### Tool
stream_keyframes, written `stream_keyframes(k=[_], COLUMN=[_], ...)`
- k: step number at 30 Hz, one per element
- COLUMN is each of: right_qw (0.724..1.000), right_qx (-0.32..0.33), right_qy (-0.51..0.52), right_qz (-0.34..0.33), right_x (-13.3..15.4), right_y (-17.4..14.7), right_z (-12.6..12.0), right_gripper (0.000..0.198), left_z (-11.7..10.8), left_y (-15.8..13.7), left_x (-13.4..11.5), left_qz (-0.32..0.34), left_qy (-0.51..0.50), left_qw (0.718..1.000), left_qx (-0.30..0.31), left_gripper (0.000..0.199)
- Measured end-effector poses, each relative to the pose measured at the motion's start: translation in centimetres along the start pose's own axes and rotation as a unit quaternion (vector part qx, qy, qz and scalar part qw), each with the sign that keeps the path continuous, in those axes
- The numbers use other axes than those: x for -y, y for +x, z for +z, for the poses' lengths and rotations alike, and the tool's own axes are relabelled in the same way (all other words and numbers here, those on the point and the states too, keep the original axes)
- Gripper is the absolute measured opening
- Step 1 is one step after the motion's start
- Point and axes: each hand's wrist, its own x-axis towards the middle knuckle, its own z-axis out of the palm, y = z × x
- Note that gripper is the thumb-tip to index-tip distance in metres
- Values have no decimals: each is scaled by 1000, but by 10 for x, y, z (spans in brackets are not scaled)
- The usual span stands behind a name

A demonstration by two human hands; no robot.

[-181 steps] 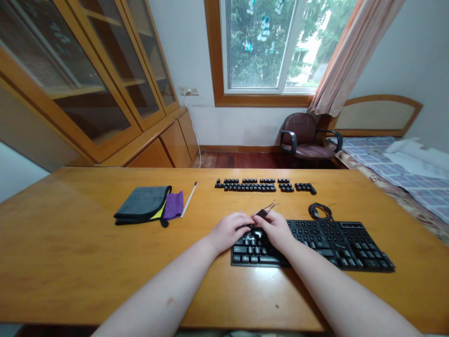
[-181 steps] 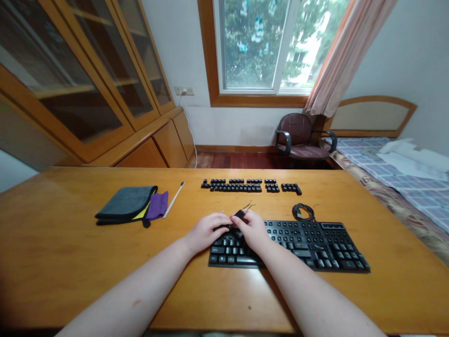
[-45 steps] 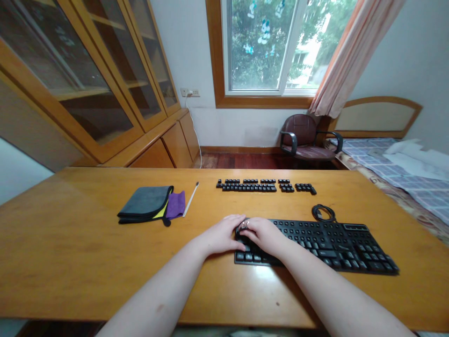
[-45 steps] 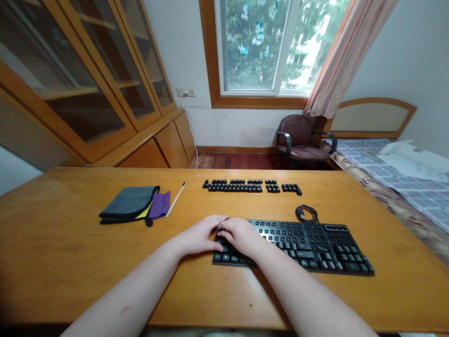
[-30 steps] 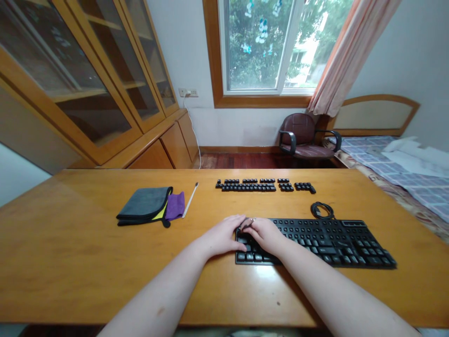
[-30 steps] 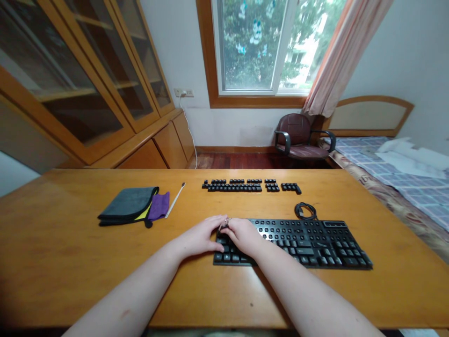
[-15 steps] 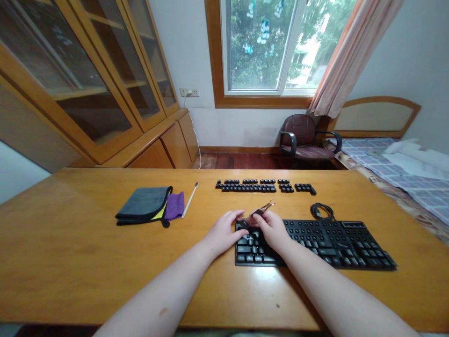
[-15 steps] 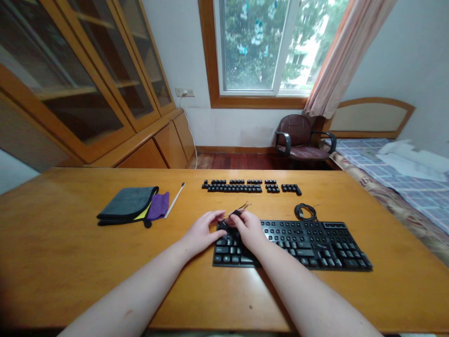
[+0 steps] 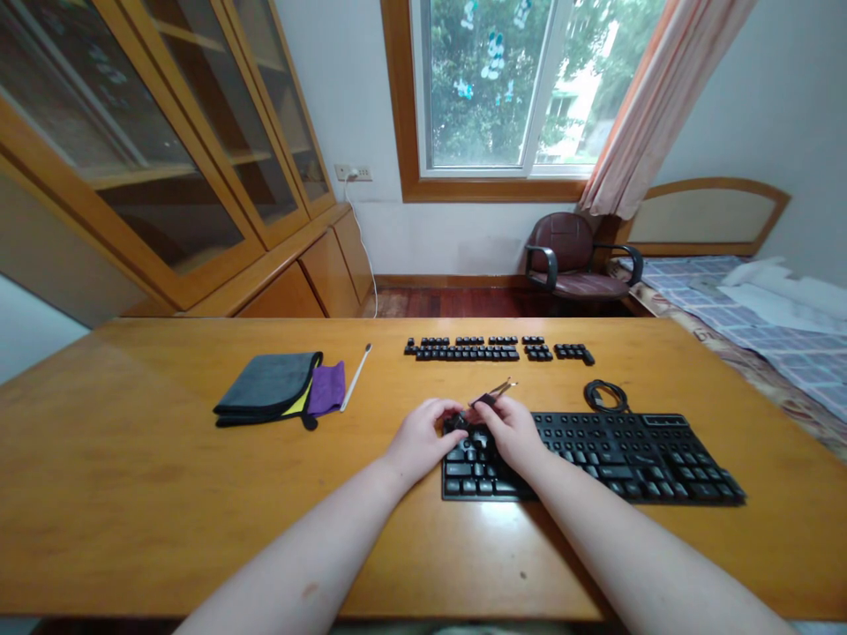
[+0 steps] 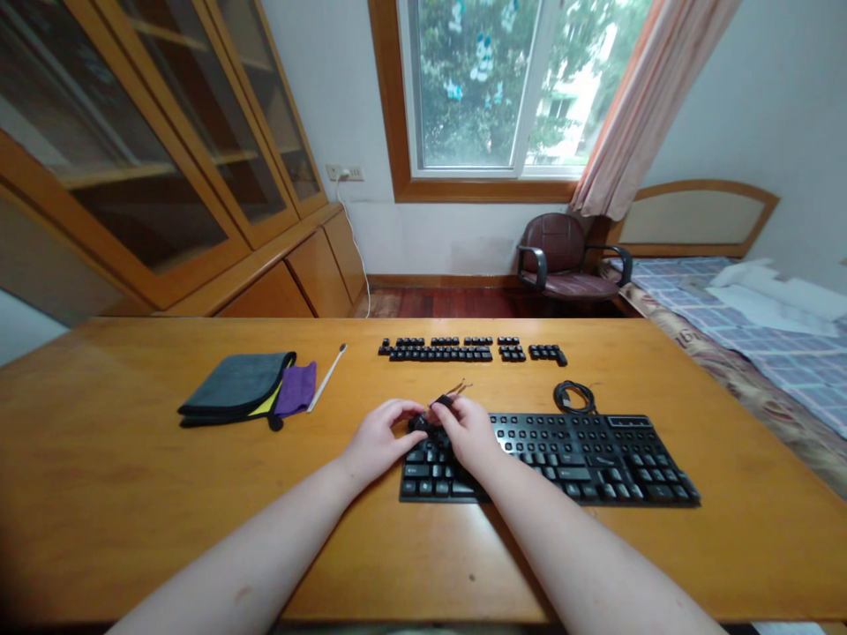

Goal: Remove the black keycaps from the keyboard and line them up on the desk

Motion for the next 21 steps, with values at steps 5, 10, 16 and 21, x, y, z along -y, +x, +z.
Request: stream_keyframes(k=[5,10,16,21], right_qw=[1000,999,1000,999], right_qx=[8,11,11,12], right_qy=[-2,36,6,-36], right_qz=[-5,1,-14,-27], right_x=[-1,-5,-3,1], right_y=[0,2,1,0], right_z=[-1,0,-1,-3], right_gripper=[35,36,31,30], left_z=[7,9,4,3], left_y=[1,3,4,5], left_x=[11,11,3,3], left_qz=[-74,-135,-167,-170], left_qy=[-140,-271,-287,-299], left_qw=[987,953,943,939], left_qx=[10,11,-3,10], left_gripper=[38,41,39,41])
